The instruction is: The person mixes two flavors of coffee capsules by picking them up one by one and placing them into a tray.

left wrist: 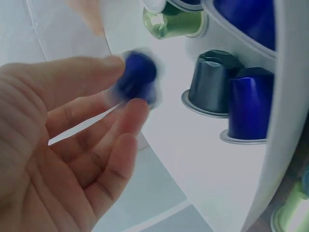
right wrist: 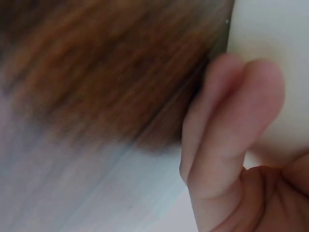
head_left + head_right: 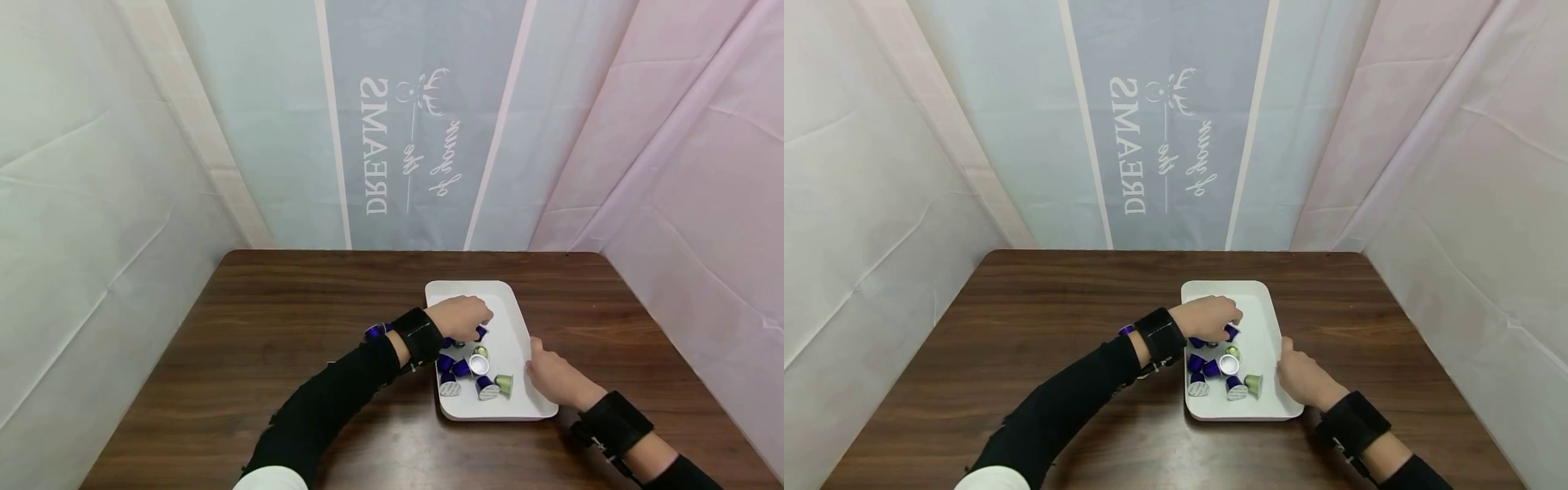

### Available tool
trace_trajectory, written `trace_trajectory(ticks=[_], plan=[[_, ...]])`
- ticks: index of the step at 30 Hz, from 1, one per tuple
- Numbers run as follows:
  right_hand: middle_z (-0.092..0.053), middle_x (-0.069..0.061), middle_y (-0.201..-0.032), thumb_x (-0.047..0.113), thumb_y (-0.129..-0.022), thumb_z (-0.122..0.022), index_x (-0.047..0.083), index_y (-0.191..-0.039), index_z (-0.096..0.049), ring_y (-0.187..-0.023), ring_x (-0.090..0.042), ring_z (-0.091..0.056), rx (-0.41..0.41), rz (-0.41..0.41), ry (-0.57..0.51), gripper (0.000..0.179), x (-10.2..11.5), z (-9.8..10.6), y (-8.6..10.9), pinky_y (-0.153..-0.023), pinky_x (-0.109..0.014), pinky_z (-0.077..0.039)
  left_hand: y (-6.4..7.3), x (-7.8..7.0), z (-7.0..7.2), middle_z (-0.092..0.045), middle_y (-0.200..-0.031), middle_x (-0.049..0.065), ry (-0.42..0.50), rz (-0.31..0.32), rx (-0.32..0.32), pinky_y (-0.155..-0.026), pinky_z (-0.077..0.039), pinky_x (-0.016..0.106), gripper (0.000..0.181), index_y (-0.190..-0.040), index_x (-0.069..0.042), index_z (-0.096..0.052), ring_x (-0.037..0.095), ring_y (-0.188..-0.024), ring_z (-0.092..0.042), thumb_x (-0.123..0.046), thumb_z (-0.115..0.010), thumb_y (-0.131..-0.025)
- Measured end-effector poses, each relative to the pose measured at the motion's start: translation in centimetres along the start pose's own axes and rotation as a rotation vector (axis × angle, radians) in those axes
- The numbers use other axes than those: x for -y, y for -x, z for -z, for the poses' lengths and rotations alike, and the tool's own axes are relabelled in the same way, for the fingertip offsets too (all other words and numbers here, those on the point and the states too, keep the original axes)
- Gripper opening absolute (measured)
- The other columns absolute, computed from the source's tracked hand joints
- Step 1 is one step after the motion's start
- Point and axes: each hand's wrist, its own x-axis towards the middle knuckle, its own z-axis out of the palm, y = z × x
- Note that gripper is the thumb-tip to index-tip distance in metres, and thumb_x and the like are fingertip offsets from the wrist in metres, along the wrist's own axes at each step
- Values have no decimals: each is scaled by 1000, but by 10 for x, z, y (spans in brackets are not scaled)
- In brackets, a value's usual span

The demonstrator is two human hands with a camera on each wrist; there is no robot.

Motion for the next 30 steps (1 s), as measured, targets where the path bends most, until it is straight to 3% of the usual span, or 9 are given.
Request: trace_trajectory(ticks=[6, 11, 16, 22, 26, 30], plan=[[-58, -33, -94, 5, -95, -47, -23, -128, -18, -81, -26, -63, 6, -16, -2, 52, 3, 1, 0, -66, -40, -51, 7, 3, 8, -61, -112, -3, 23, 16, -18, -74, -44, 20, 28, -117, -13, -63, 7, -89, -55, -19, -64, -90], [-58, -33, -95, 5, -95, -46, -23, -129, -17, -82, -25, -62, 1, -12, 0, 52, 2, -1, -1, -66, -40, -50, 26, 20, 17, -62, -110, -2, 28, 42, -20, -73, -45, 23, 27, -117, -12, -63, 9, -88, -56, -23, -62, -92], [-59, -31, -91, 5, -95, -45, -24, -129, -16, -80, -24, -62, -1, -5, 17, 53, -1, -2, -3, -65, -39, -50, 60, 49, 20, -64, -105, 1, 63, 82, -52, -74, -45, 25, 22, -110, -11, -65, 12, -87, -57, -24, -60, -93], [-60, -28, -87, 5, -96, -44, -24, -129, -15, -76, -21, -60, 3, 0, 34, 52, -2, 0, -3, -63, -37, -48, 105, 77, 10, -60, -90, -3, 103, 169, -62, -69, -45, 26, 16, -102, -13, -65, 11, -76, -54, -25, -61, -92], [-59, -28, -87, 5, -96, -45, -23, -128, -15, -76, -21, -60, 6, -11, 31, 52, -1, 0, -3, -62, -36, -48, 135, 84, 0, -61, -94, -1, 116, 220, -26, -72, -47, 29, 22, -108, -12, -65, 12, -81, -56, -28, -62, -93], [-59, -29, -89, 6, -96, -45, -24, -129, -15, -77, -22, -61, 15, -21, 29, 53, 1, 0, -3, -62, -36, -48, 168, 82, -11, -61, -98, 1, 166, 268, 30, -72, -47, 31, 26, -110, -11, -64, 13, -82, -56, -30, -62, -92]])
